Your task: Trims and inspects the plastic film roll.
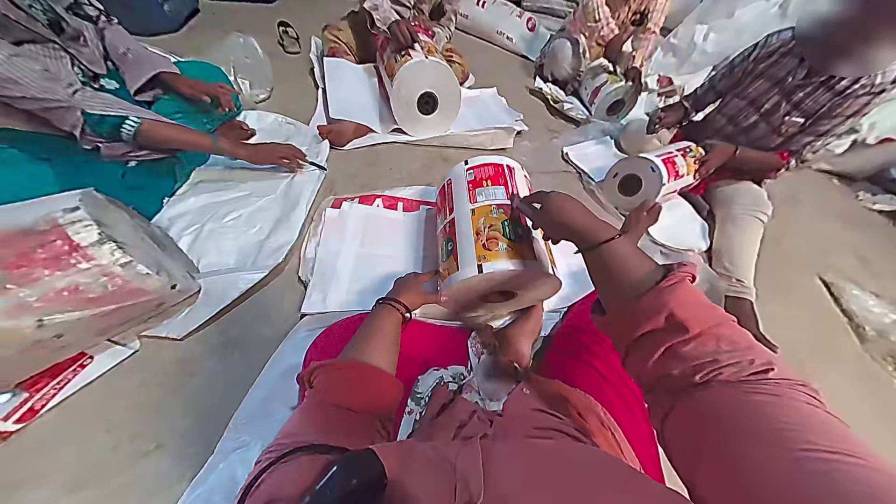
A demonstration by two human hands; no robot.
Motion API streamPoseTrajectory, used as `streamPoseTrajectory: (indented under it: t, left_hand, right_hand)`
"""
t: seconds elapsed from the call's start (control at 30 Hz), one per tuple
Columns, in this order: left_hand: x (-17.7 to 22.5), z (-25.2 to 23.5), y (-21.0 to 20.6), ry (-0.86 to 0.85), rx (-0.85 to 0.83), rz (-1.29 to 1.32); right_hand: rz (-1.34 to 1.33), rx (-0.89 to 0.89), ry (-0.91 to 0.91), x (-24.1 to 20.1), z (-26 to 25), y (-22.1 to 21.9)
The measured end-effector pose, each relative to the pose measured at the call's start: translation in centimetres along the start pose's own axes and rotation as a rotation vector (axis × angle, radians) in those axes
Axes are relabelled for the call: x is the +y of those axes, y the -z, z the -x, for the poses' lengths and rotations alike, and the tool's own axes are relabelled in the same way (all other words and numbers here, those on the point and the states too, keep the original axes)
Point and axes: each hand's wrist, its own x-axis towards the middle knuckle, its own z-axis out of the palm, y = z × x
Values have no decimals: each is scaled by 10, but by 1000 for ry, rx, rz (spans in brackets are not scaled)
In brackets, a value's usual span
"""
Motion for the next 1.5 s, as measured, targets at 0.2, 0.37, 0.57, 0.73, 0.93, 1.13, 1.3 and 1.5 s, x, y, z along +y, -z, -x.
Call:
streamPoseTrajectory:
  t: [0.2, 0.37, 0.57, 0.73, 0.93, 1.13, 1.3, 1.5]
  left_hand:
    - [-4, 0, -6, 21, 48, 39]
    - [-10, -2, -10, -6, 58, 36]
    - [-7, 6, -9, -45, 78, 88]
    - [5, 15, -6, -10, 121, 43]
    - [59, 33, -8, -170, 531, -61]
    - [159, 19, -4, -573, 514, -318]
    - [218, -22, 11, -625, 195, -710]
    - [218, -43, 25, -727, 192, -842]
  right_hand:
    - [95, -15, 13, -9, 54, -11]
    - [234, -6, 39, -12, 96, -19]
    - [305, 15, 124, -4, 142, -30]
    - [22, -190, 25, 16, 169, -17]
    - [-1114, -27, 233, 123, 163, -68]
    - [-1648, 92, 151, 192, 123, -175]
    - [-1665, 108, 70, 209, 107, -173]
    - [-1799, 19, 264, 234, 116, -178]
